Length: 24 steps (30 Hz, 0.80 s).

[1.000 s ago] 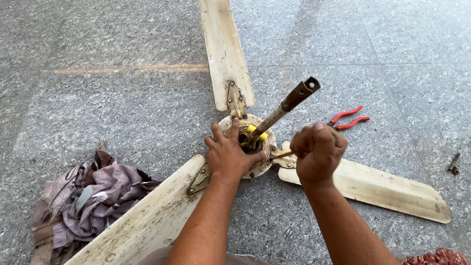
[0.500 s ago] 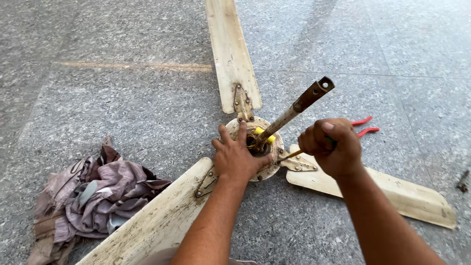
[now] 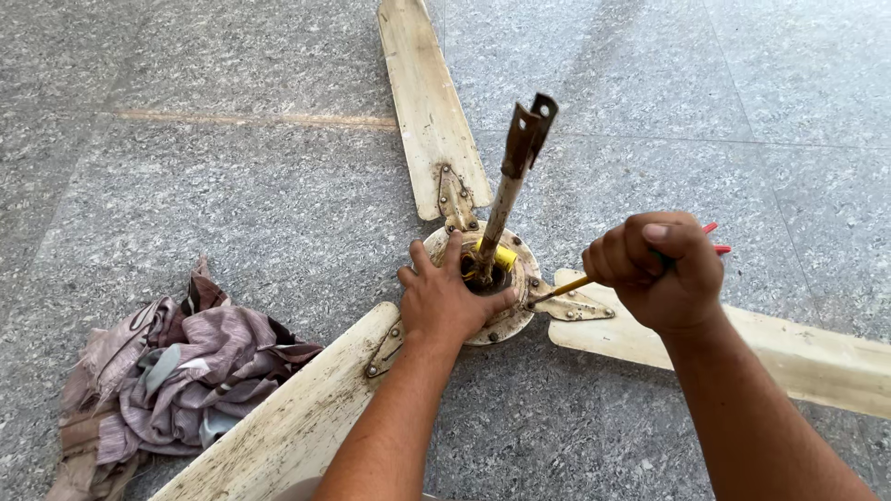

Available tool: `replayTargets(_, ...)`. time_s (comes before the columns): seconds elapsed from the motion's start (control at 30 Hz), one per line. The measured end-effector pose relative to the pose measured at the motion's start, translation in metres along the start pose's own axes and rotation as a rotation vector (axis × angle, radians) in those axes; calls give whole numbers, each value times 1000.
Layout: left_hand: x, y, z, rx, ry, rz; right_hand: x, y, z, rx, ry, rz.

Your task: The person sits on the floor and uses a screwdriver to tighten screws on the central hub of a ceiling fan. They rotate the fan to access different blades and continue tightening the screws.

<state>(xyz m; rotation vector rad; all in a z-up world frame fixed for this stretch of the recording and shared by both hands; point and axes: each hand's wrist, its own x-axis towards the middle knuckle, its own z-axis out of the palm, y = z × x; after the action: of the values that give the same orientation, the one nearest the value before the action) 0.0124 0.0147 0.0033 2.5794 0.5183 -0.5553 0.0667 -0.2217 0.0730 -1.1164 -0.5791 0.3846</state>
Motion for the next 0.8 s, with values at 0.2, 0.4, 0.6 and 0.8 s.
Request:
replayTargets(0.2,2,1,3,39,29,3,8,3,1,-66,14,36)
replayTargets(0.4,4,0,5,15,19,-1,5,2,-1,-29,36,-6)
replayTargets(0.6,5,1,5,52,9,4,6,1,-2,15,59,-30)
replayTargets(0.8,2,2,3,56,3,3,4,5,-1,12,50,-20)
